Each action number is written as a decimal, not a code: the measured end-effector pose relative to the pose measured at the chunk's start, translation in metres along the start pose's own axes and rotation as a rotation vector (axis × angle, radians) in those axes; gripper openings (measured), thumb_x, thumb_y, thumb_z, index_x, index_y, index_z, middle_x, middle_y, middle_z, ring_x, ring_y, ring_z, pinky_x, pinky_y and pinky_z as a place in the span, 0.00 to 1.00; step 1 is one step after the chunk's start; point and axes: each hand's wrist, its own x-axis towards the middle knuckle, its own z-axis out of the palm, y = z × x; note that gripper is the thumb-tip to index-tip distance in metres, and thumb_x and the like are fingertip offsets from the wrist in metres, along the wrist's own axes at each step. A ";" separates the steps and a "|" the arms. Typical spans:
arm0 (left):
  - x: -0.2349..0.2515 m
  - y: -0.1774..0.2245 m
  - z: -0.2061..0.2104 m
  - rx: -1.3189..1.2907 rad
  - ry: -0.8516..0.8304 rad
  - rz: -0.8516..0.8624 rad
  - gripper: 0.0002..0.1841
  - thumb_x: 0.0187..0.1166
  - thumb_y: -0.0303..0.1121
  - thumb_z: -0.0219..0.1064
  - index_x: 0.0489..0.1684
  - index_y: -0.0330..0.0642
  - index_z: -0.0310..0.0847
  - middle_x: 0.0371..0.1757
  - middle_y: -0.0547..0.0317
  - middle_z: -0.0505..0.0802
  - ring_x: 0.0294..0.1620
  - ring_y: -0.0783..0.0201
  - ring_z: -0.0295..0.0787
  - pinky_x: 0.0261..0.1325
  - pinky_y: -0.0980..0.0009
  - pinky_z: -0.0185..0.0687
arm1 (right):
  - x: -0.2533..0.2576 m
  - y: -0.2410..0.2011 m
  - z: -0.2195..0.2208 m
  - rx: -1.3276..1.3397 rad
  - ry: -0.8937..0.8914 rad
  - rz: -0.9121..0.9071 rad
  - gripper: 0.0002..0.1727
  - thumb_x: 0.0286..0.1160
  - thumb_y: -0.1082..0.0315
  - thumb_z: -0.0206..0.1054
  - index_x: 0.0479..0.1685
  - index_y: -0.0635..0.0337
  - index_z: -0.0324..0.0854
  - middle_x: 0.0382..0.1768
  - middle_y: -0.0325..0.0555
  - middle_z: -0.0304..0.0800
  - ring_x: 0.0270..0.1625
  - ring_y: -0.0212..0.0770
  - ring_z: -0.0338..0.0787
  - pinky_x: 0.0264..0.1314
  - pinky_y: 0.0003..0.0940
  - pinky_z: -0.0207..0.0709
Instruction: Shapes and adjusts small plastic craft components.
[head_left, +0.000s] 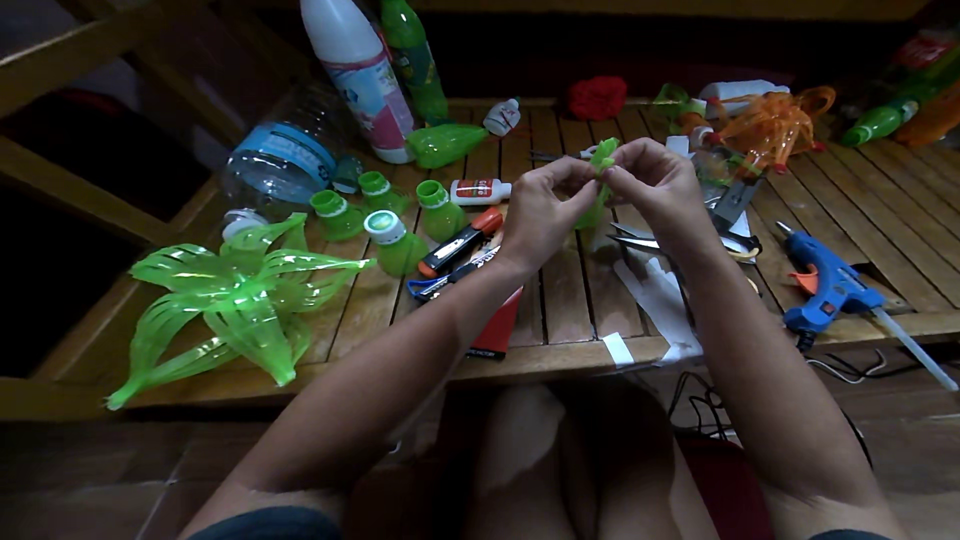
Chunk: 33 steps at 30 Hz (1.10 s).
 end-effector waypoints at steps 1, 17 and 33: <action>0.000 0.000 0.000 0.001 -0.001 0.004 0.07 0.79 0.28 0.69 0.46 0.37 0.90 0.41 0.63 0.94 0.42 0.80 0.88 0.52 0.81 0.83 | 0.000 0.000 0.000 0.001 -0.004 0.005 0.03 0.77 0.74 0.67 0.44 0.58 0.81 0.34 0.31 0.87 0.36 0.24 0.89 0.42 0.24 0.87; -0.002 0.001 0.001 0.040 0.014 0.043 0.07 0.79 0.29 0.69 0.45 0.37 0.90 0.40 0.61 0.94 0.42 0.81 0.88 0.50 0.83 0.83 | 0.000 0.002 -0.001 -0.129 0.015 -0.154 0.03 0.75 0.74 0.64 0.43 0.59 0.79 0.32 0.27 0.83 0.32 0.16 0.81 0.37 0.14 0.77; -0.004 0.002 0.002 0.057 0.011 0.039 0.07 0.79 0.29 0.69 0.46 0.38 0.90 0.41 0.62 0.94 0.42 0.80 0.89 0.50 0.81 0.83 | 0.000 0.002 -0.002 -0.243 0.019 -0.222 0.05 0.76 0.72 0.63 0.45 0.62 0.80 0.34 0.29 0.83 0.33 0.17 0.82 0.37 0.15 0.79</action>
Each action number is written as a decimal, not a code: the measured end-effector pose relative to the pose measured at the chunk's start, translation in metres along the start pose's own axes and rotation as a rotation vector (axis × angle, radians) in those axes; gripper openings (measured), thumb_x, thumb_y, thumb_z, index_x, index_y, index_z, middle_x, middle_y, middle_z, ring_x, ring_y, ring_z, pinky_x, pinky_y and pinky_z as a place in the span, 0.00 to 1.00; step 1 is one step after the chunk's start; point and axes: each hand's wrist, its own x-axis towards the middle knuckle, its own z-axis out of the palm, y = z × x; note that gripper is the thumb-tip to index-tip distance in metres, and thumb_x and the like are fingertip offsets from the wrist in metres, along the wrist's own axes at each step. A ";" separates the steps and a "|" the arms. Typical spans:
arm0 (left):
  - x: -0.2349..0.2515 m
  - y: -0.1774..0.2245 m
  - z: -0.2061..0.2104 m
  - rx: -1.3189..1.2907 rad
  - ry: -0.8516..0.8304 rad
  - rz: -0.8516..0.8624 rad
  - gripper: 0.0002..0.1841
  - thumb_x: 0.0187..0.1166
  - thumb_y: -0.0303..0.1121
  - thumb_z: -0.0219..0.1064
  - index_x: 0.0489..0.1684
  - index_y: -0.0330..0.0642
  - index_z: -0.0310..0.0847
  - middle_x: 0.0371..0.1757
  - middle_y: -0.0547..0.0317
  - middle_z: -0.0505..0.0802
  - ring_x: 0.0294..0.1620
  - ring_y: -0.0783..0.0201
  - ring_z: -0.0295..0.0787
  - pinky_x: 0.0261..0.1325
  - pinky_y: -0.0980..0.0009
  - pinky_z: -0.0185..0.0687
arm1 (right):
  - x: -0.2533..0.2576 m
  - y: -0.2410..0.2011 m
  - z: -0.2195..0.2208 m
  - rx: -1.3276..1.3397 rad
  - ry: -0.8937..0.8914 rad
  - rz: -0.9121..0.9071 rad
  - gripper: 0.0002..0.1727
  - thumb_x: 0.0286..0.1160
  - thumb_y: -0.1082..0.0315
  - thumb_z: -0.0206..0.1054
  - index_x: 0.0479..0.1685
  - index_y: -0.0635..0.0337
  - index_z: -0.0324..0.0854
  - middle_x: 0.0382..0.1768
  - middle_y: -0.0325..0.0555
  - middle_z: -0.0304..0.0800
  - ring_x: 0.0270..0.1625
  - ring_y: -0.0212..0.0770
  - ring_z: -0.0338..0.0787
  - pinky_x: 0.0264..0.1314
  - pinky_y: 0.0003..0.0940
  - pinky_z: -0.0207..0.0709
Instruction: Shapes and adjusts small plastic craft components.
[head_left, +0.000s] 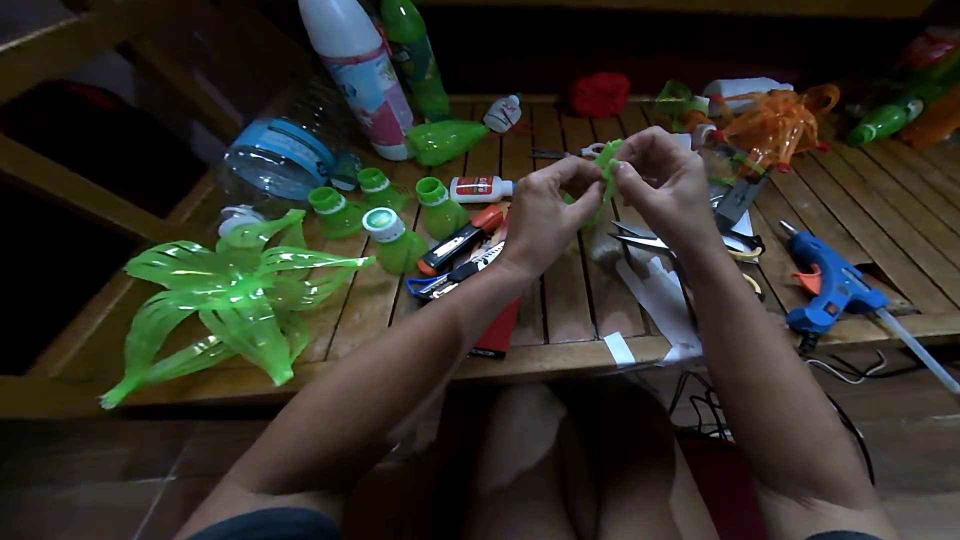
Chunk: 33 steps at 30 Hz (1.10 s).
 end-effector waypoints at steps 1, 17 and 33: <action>0.000 0.001 0.000 -0.012 0.001 -0.009 0.06 0.79 0.29 0.69 0.46 0.38 0.89 0.41 0.62 0.94 0.42 0.80 0.88 0.49 0.81 0.83 | 0.000 -0.001 0.000 0.006 -0.008 0.015 0.06 0.76 0.72 0.63 0.46 0.62 0.80 0.35 0.30 0.83 0.33 0.17 0.82 0.38 0.15 0.79; 0.001 0.007 -0.003 -0.146 -0.029 -0.115 0.05 0.79 0.28 0.70 0.45 0.38 0.88 0.39 0.65 0.93 0.40 0.80 0.88 0.49 0.82 0.84 | 0.002 -0.002 -0.001 0.204 -0.037 0.155 0.02 0.77 0.74 0.65 0.42 0.58 0.81 0.32 0.28 0.86 0.30 0.20 0.84 0.36 0.18 0.82; 0.001 0.005 -0.002 -0.134 0.002 -0.103 0.04 0.80 0.28 0.70 0.44 0.37 0.88 0.38 0.64 0.93 0.38 0.81 0.88 0.46 0.83 0.84 | 0.002 -0.004 0.000 0.226 -0.036 0.185 0.04 0.79 0.72 0.64 0.46 0.60 0.80 0.32 0.28 0.85 0.30 0.20 0.84 0.36 0.18 0.81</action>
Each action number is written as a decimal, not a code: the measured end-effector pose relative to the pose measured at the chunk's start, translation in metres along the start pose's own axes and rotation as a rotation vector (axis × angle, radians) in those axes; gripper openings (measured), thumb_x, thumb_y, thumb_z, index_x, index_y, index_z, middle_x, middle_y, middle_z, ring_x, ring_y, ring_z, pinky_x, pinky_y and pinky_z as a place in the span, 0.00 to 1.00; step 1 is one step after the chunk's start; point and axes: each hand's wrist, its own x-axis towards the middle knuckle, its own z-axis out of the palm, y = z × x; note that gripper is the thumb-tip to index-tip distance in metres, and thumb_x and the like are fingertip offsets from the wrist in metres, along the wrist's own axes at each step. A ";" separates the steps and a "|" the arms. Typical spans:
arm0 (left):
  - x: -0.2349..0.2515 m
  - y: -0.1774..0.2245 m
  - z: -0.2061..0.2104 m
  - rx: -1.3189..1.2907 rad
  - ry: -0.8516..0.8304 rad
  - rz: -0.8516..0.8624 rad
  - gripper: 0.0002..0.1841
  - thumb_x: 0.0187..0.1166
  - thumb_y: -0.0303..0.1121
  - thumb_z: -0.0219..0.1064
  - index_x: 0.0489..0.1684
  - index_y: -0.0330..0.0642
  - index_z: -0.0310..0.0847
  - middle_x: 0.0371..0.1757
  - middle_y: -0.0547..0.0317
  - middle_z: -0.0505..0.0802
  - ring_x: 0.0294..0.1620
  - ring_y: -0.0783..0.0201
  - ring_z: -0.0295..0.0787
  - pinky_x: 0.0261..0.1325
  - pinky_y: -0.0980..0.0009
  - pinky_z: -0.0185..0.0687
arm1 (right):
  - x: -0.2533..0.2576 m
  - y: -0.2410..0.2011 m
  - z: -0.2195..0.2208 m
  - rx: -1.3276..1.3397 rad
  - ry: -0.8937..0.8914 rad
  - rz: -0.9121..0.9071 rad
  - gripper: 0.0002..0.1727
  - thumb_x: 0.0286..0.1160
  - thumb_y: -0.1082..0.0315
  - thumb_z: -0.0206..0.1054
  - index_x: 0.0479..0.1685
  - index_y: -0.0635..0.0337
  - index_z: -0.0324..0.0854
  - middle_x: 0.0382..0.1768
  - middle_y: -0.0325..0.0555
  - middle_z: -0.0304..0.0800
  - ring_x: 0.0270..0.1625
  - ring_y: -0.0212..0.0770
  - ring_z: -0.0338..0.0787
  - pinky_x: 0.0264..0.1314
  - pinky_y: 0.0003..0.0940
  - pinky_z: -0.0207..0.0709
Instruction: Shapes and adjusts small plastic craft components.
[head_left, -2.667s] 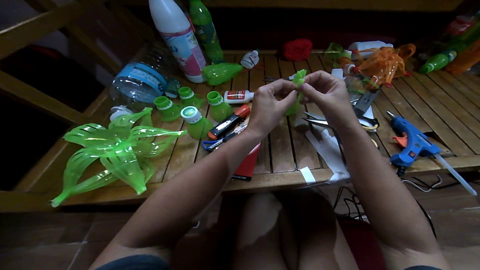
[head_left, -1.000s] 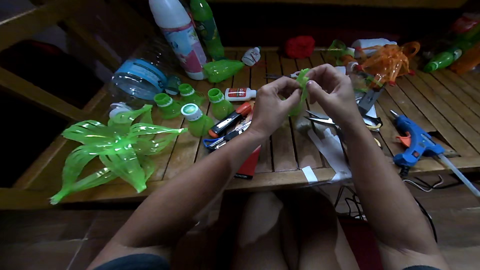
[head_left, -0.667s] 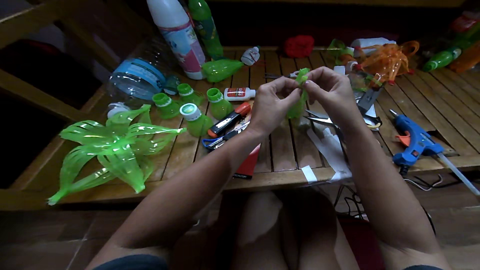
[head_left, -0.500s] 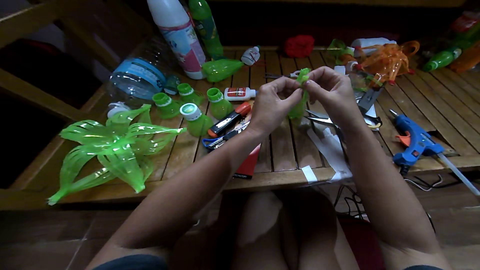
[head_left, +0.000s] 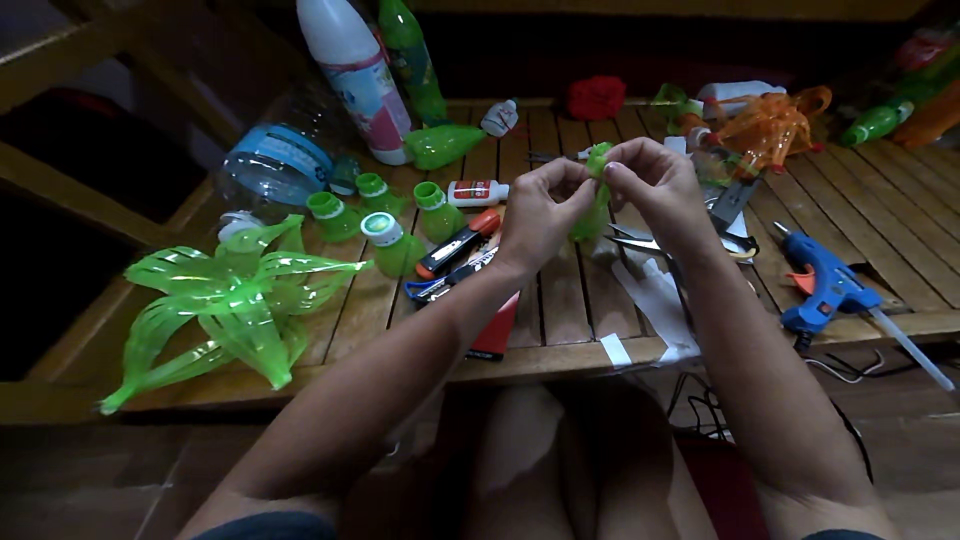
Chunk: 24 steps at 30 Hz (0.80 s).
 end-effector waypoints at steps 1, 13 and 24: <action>-0.001 0.000 0.000 0.008 -0.008 0.000 0.04 0.80 0.28 0.70 0.44 0.38 0.88 0.39 0.64 0.93 0.38 0.81 0.88 0.46 0.83 0.84 | 0.000 0.000 0.000 0.002 0.004 -0.003 0.03 0.79 0.73 0.64 0.45 0.60 0.80 0.31 0.28 0.85 0.30 0.20 0.84 0.35 0.18 0.81; -0.002 -0.002 0.003 0.059 -0.013 0.027 0.05 0.79 0.29 0.70 0.44 0.39 0.89 0.40 0.64 0.93 0.39 0.80 0.88 0.46 0.81 0.84 | 0.001 0.000 -0.004 -0.085 -0.012 -0.126 0.03 0.76 0.75 0.64 0.42 0.60 0.81 0.32 0.28 0.85 0.30 0.18 0.83 0.34 0.15 0.80; -0.003 -0.002 0.005 0.079 -0.007 0.062 0.05 0.79 0.29 0.69 0.44 0.38 0.89 0.41 0.62 0.93 0.38 0.79 0.88 0.45 0.81 0.83 | -0.001 -0.001 -0.003 -0.170 0.013 -0.148 0.03 0.73 0.74 0.64 0.41 0.60 0.81 0.32 0.27 0.84 0.31 0.16 0.83 0.36 0.15 0.80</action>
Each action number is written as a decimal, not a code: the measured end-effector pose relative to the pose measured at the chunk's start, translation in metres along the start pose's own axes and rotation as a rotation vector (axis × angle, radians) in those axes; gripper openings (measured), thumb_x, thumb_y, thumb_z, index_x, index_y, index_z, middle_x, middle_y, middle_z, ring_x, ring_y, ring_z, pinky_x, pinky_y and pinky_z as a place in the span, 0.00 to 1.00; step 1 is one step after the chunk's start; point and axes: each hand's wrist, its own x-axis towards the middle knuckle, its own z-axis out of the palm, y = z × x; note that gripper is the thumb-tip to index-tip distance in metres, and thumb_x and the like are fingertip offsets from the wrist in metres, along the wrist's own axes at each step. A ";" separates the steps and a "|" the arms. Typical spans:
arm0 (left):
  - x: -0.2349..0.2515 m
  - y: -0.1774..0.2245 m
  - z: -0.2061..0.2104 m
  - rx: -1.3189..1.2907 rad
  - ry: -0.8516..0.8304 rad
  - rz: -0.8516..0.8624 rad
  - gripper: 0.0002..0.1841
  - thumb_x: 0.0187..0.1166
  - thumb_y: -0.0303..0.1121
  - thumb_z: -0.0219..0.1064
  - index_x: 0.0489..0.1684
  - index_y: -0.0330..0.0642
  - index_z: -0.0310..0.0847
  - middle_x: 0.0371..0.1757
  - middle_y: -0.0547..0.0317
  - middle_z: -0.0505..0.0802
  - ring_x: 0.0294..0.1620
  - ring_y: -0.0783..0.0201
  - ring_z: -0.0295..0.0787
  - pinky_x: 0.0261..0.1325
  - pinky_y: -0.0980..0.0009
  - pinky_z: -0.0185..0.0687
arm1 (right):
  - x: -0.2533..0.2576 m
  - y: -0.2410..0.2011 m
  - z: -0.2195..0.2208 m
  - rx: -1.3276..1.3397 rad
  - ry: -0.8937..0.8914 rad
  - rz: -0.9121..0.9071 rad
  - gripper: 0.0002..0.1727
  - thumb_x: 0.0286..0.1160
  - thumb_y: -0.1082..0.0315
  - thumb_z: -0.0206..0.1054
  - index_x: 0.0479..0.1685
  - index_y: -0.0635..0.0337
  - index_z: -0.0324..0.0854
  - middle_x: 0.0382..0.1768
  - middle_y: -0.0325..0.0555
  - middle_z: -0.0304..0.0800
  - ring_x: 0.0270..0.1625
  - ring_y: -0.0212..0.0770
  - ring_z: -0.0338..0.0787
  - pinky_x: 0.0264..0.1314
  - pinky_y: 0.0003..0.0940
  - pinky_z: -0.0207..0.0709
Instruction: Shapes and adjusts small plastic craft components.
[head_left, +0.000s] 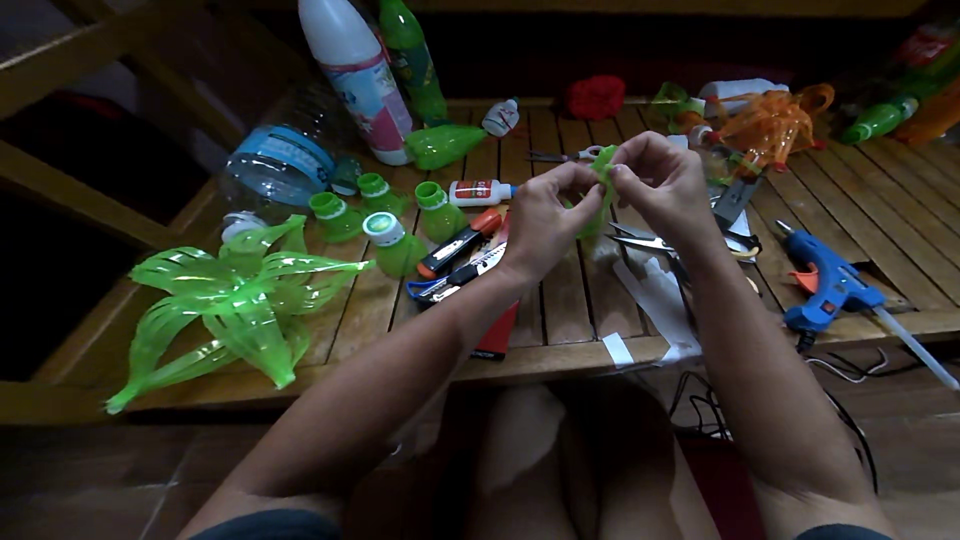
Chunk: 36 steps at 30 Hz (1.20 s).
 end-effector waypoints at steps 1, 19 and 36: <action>0.000 0.000 0.000 0.005 0.001 -0.001 0.05 0.79 0.29 0.69 0.44 0.37 0.89 0.40 0.62 0.93 0.39 0.79 0.88 0.45 0.81 0.84 | 0.000 0.000 0.000 -0.004 0.001 -0.003 0.03 0.73 0.74 0.64 0.41 0.60 0.81 0.32 0.27 0.84 0.31 0.16 0.83 0.35 0.15 0.80; 0.000 0.000 0.000 -0.011 0.026 -0.008 0.05 0.79 0.28 0.70 0.43 0.37 0.89 0.40 0.62 0.93 0.39 0.79 0.88 0.46 0.81 0.84 | -0.001 -0.002 -0.005 0.003 -0.035 0.021 0.07 0.79 0.72 0.62 0.48 0.63 0.83 0.37 0.31 0.87 0.33 0.19 0.85 0.39 0.17 0.82; -0.002 0.002 0.001 0.008 0.017 -0.014 0.06 0.79 0.29 0.70 0.45 0.36 0.88 0.41 0.60 0.93 0.38 0.79 0.88 0.45 0.81 0.83 | -0.001 -0.002 -0.004 -0.009 -0.010 -0.006 0.04 0.75 0.73 0.65 0.43 0.61 0.83 0.35 0.30 0.87 0.34 0.17 0.84 0.39 0.15 0.81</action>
